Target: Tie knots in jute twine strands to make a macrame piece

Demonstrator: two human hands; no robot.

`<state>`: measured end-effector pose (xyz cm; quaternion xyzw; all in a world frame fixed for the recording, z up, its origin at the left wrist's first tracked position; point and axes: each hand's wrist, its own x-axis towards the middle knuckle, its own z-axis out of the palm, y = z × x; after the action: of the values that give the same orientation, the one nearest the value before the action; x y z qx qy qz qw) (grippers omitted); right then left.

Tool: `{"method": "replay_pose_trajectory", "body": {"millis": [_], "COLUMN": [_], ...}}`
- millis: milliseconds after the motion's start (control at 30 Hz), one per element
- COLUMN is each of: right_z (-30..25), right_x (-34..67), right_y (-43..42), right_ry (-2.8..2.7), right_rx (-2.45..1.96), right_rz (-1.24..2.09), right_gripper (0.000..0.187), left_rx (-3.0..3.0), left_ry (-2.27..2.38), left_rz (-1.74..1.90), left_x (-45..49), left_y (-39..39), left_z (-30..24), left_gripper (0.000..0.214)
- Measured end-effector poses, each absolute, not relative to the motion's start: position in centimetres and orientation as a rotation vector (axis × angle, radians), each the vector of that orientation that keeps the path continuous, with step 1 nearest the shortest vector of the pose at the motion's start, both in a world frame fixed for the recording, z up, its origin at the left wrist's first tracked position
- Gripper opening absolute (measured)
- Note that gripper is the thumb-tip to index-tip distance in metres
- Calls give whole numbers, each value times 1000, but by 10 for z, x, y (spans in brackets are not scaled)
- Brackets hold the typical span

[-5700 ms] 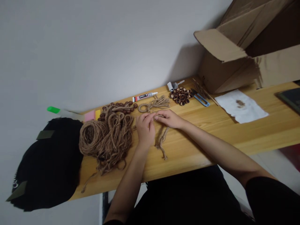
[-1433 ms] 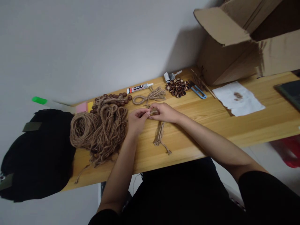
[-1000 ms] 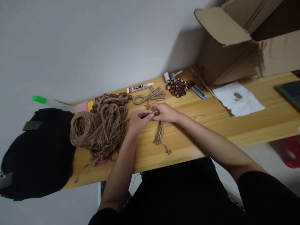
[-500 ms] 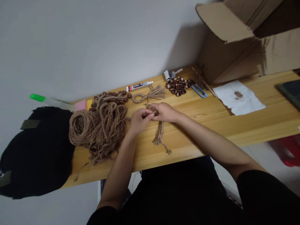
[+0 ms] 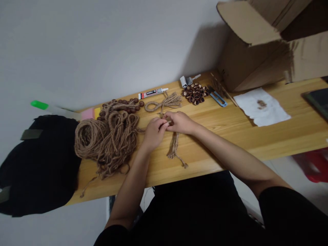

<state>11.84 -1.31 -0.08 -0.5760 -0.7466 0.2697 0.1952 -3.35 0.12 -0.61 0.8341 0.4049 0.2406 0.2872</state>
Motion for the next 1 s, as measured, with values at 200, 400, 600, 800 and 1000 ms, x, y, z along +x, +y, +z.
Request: {"method": "replay_pose_trajectory", "body": {"millis": [200, 400, 600, 800, 1000], "right_z": [-3, 1, 3, 3, 1], "right_x": [117, 117, 117, 116, 117], "right_y": [-15, -16, -18, -18, -17], "right_ry": [-2077, -2087, -2113, -2122, -2107], "right_rx": [-1702, -1703, -1675, -1659, -1669], "right_rz": [648, 667, 654, 661, 663], "right_gripper": [33, 34, 34, 34, 34], "left_rx": [2413, 2436, 2473, 2485, 2429], "left_ry": [1032, 1034, 991, 992, 1019], "left_rz": [620, 708, 713, 732, 760], "left_x": [-34, -32, -30, -29, -29], "left_y": [3, 1, -1, -1, -2], "left_z": [-7, -9, -9, -10, -11], "left_gripper": [18, 21, 25, 28, 25]}}
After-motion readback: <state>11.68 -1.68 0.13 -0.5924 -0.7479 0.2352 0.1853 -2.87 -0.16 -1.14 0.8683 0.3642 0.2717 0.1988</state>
